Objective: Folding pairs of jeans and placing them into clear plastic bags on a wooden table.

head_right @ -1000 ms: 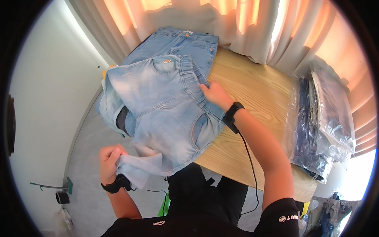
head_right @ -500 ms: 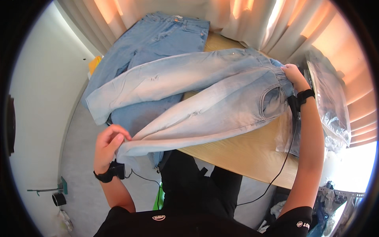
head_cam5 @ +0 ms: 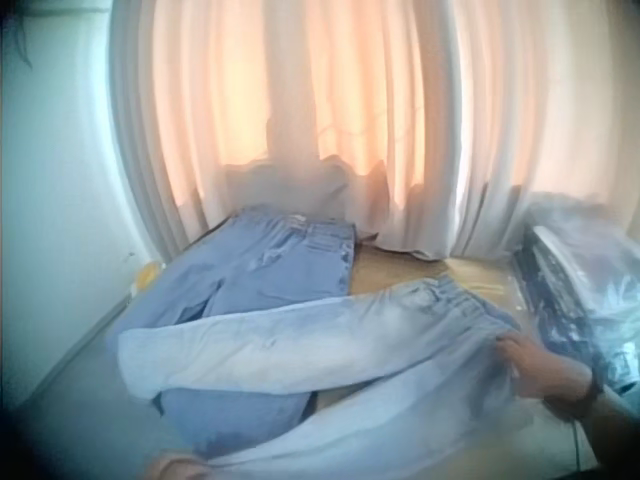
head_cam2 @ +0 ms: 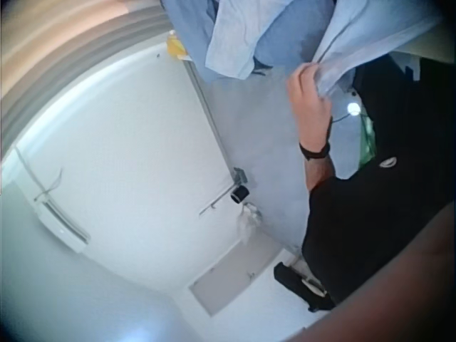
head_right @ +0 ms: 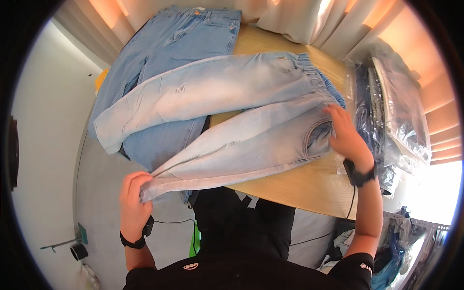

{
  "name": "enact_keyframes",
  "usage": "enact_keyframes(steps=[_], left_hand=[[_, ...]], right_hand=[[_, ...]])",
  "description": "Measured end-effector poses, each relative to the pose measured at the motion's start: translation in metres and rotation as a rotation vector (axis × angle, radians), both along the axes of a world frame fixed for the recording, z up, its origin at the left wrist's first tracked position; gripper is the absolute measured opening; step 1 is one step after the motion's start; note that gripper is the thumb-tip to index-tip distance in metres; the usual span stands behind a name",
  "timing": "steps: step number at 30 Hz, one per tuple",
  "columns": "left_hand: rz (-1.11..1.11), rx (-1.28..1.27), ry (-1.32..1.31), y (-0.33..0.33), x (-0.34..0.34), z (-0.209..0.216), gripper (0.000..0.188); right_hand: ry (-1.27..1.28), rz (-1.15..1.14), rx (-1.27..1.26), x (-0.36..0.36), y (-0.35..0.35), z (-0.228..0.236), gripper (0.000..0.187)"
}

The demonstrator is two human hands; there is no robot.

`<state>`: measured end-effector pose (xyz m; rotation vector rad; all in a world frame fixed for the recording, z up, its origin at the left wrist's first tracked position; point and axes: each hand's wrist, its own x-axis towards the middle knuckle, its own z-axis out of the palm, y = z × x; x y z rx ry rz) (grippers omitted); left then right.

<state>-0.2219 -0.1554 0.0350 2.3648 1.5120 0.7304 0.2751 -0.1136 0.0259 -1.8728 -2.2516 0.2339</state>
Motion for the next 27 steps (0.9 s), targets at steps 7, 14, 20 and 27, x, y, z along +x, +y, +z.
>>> enact_keyframes(steps=[7, 14, 20, 27], left_hand=[[0.367, 0.218, -0.362, -0.008, -0.001, -0.023, 0.026], [0.588, 0.034, -0.538, -0.016, -0.023, -0.033, 0.015], [0.709, 0.544, -0.001, 0.003, -0.063, -0.015, 0.019], [0.444, 0.28, 0.121, 0.16, -0.129, 0.034, 0.052]], right_hand=[[-0.249, -0.171, -0.074, -0.008, -0.042, -0.013, 0.071], [-0.187, -0.281, 0.227, 0.018, -0.039, -0.009, 0.039], [-0.058, -0.445, 0.762, 0.008, 0.02, 0.041, 0.017], [0.38, -0.369, 0.375, 0.074, 0.168, 0.023, 0.045]])
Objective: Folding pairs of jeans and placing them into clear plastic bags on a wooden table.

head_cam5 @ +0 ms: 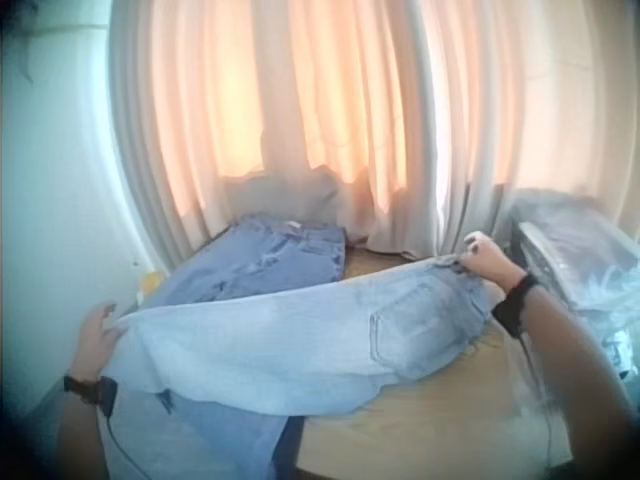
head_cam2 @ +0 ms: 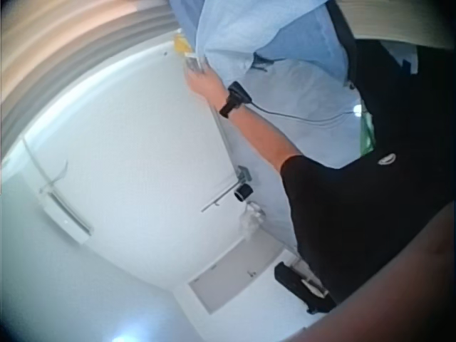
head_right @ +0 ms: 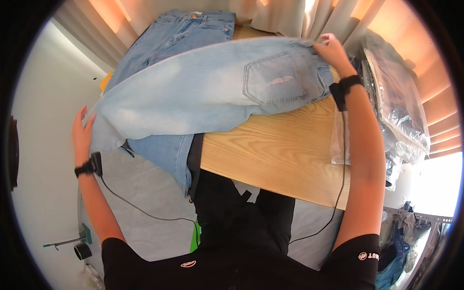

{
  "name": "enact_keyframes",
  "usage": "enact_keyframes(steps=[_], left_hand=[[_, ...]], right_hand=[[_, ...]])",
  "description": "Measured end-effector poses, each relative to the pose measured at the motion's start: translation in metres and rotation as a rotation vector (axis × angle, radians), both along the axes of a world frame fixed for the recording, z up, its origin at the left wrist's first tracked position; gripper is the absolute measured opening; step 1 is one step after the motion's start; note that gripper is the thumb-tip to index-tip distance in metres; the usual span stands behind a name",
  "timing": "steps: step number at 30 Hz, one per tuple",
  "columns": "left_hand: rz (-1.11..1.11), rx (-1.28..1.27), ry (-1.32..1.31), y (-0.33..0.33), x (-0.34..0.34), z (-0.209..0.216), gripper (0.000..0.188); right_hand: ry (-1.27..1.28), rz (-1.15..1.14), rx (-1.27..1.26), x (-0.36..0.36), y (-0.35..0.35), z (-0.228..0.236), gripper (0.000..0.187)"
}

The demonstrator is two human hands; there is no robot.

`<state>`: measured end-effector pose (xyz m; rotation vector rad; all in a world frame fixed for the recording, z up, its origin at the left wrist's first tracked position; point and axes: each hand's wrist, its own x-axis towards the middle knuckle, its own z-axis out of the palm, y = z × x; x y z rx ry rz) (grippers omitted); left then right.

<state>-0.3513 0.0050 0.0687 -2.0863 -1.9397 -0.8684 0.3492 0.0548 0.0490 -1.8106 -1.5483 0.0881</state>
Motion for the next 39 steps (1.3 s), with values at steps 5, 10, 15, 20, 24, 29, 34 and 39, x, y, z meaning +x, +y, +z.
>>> enact_keyframes(steps=[5, 10, 15, 20, 24, 29, 34, 39], left_hand=[[0.42, -0.573, -0.701, 0.009, -0.065, -0.068, 0.087], [0.16, -0.7, -1.229, -0.021, -0.067, -0.099, 0.078], [0.07, -0.614, -1.381, -0.032, -0.06, -0.106, 0.067], [-0.181, -0.395, -1.447, -0.026, -0.056, -0.103, 0.047], [-0.277, -0.332, -1.422, -0.005, -0.071, -0.063, 0.042], [-0.202, -0.56, -1.436, 0.016, -0.099, -0.025, 0.035], [0.019, -0.593, -1.101, 0.015, -0.084, -0.086, 0.045], [0.108, -0.497, -1.079, 0.009, -0.07, -0.093, 0.044]], right_hand=[[0.253, 0.062, -0.688, -0.043, -0.024, -0.035, 0.085], [0.453, 0.021, -0.6, -0.03, -0.04, -0.045, 0.063], [0.558, 0.204, -0.724, -0.024, -0.049, -0.04, 0.056], [0.552, 0.214, -0.515, -0.028, -0.054, -0.038, 0.044], [0.541, 0.215, -0.501, -0.001, -0.042, -0.017, 0.04], [0.548, 0.193, -0.467, 0.016, -0.033, 0.009, 0.036], [0.335, 0.068, -0.603, 0.021, -0.047, -0.041, 0.036], [0.497, 0.071, -0.553, 0.012, -0.065, -0.064, 0.038]])
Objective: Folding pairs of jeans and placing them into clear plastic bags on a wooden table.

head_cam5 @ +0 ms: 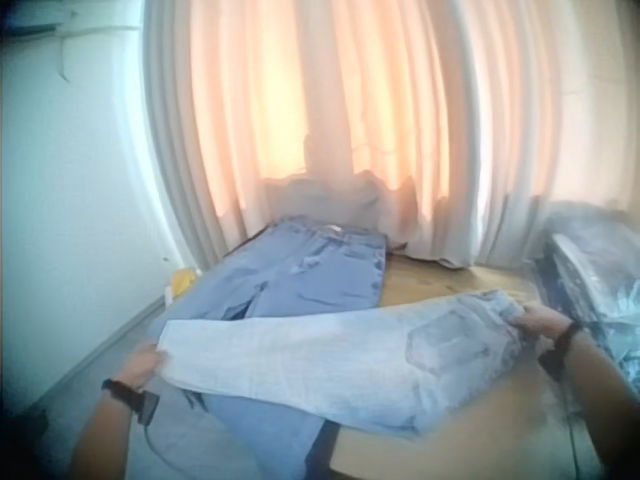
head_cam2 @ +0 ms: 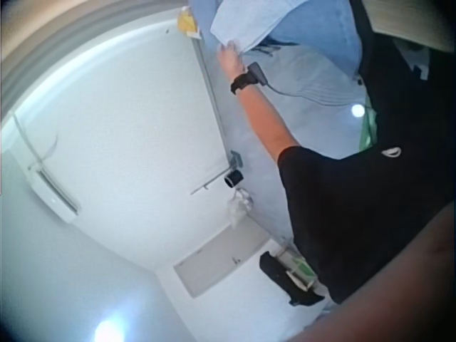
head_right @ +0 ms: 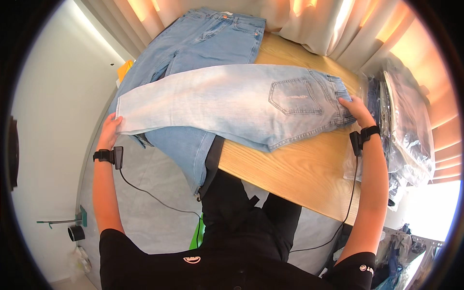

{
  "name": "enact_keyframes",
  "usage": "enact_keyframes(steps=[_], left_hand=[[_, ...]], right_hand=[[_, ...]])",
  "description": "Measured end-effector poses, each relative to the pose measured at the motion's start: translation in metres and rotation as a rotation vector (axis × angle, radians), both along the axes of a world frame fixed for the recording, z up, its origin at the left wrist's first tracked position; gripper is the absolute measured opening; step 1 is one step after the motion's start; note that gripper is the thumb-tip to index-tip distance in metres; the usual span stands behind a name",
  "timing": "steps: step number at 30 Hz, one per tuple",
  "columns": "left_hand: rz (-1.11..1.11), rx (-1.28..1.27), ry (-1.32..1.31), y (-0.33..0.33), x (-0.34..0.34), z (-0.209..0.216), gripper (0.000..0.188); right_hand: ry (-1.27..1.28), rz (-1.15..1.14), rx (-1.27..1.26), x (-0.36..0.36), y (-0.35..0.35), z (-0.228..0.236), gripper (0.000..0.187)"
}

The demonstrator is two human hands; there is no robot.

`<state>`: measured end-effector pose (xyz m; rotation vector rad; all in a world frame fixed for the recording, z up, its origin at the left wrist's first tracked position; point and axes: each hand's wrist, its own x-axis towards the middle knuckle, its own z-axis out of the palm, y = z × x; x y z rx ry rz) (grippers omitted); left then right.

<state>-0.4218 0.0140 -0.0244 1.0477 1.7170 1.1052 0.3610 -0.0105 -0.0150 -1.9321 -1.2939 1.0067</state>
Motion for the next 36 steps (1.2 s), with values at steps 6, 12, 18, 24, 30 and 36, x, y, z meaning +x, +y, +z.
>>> enact_keyframes(steps=[6, 12, 18, 24, 30, 36], left_hand=[[-0.099, 0.093, 0.057, -0.004, -0.004, 0.013, 0.038], [-0.1, 0.047, 0.358, 0.007, 0.024, 0.017, 0.035], [-0.131, 0.121, 0.315, 0.019, 0.003, 0.007, 0.044], [-0.114, -0.081, -0.008, 0.022, -0.016, 0.004, 0.035], [-0.323, -0.238, -0.494, -0.031, -0.048, -0.012, 0.03], [0.126, 0.341, -1.15, -0.065, 0.059, -0.017, 0.043]], right_hand=[[-0.041, 0.065, 0.018, -0.001, -0.008, 0.023, 0.043], [-0.983, 0.148, 0.587, -0.065, -0.043, 0.014, 0.055], [-0.549, 0.696, 0.619, -0.227, -0.097, 0.042, 0.047], [-0.384, 0.903, 0.302, -0.222, -0.097, 0.017, 0.043], [0.54, 0.038, 0.214, -0.199, -0.145, 0.032, 0.057], [1.061, -0.553, 0.301, -0.164, -0.164, 0.005, 0.063]])
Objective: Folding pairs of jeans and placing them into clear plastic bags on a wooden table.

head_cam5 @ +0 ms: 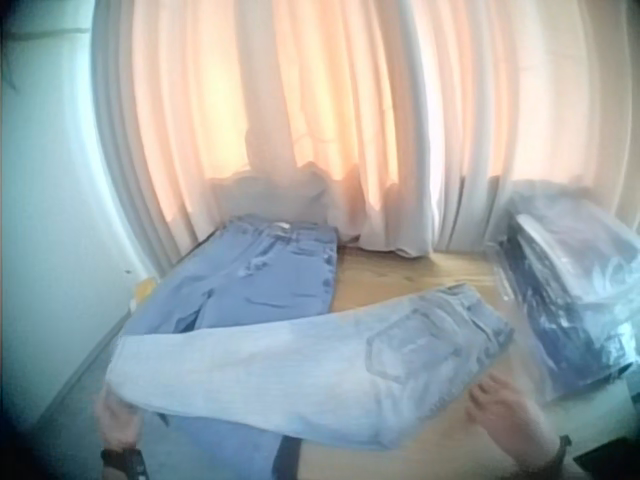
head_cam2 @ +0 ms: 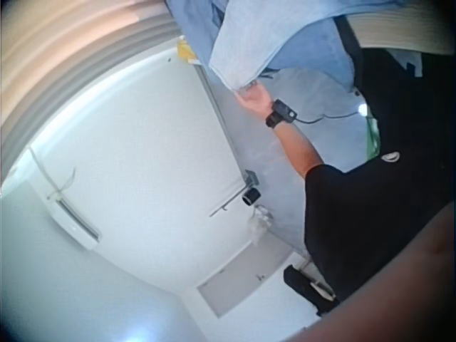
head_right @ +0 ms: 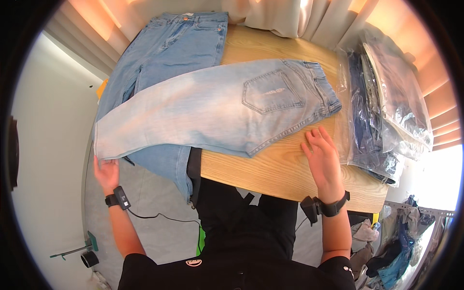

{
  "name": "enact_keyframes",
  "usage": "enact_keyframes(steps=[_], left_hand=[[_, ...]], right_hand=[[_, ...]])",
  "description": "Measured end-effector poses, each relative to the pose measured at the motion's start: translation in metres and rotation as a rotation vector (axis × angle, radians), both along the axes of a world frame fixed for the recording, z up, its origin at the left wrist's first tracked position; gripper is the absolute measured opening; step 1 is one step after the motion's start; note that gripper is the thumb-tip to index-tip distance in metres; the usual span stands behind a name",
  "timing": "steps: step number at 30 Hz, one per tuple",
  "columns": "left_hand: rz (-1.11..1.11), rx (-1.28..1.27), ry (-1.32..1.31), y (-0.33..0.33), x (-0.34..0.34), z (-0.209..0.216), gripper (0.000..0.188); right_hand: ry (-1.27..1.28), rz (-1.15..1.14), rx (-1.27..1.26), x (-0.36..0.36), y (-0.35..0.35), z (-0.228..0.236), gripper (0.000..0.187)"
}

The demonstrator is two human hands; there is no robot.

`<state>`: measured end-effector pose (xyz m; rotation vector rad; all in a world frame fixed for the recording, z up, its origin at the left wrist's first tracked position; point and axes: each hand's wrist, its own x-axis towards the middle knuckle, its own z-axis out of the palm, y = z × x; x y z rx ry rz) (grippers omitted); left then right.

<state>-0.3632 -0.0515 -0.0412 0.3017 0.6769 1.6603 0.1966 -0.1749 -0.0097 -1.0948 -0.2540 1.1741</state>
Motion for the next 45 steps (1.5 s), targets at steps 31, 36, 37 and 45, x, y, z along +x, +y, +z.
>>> enact_keyframes(steps=[31, 36, 37, 45], left_hand=[[-0.229, 0.521, 2.563, 0.03, 0.325, 0.053, 0.057], [-0.561, 0.403, 2.562, 0.035, 0.332, 0.021, 0.06], [-0.595, 0.412, 2.561, 0.031, 0.333, 0.027, 0.06], [-0.471, 0.869, 2.59, 0.04, 0.338, 0.025, 0.052]], right_hand=[[0.522, 0.155, 0.415, 0.046, 0.099, -0.046, 0.041], [0.488, 0.078, 0.378, 0.04, 0.1, -0.048, 0.04], [0.492, 0.072, 0.381, 0.041, 0.1, -0.05, 0.04], [0.432, 0.057, 0.431, 0.044, 0.103, -0.061, 0.039]])
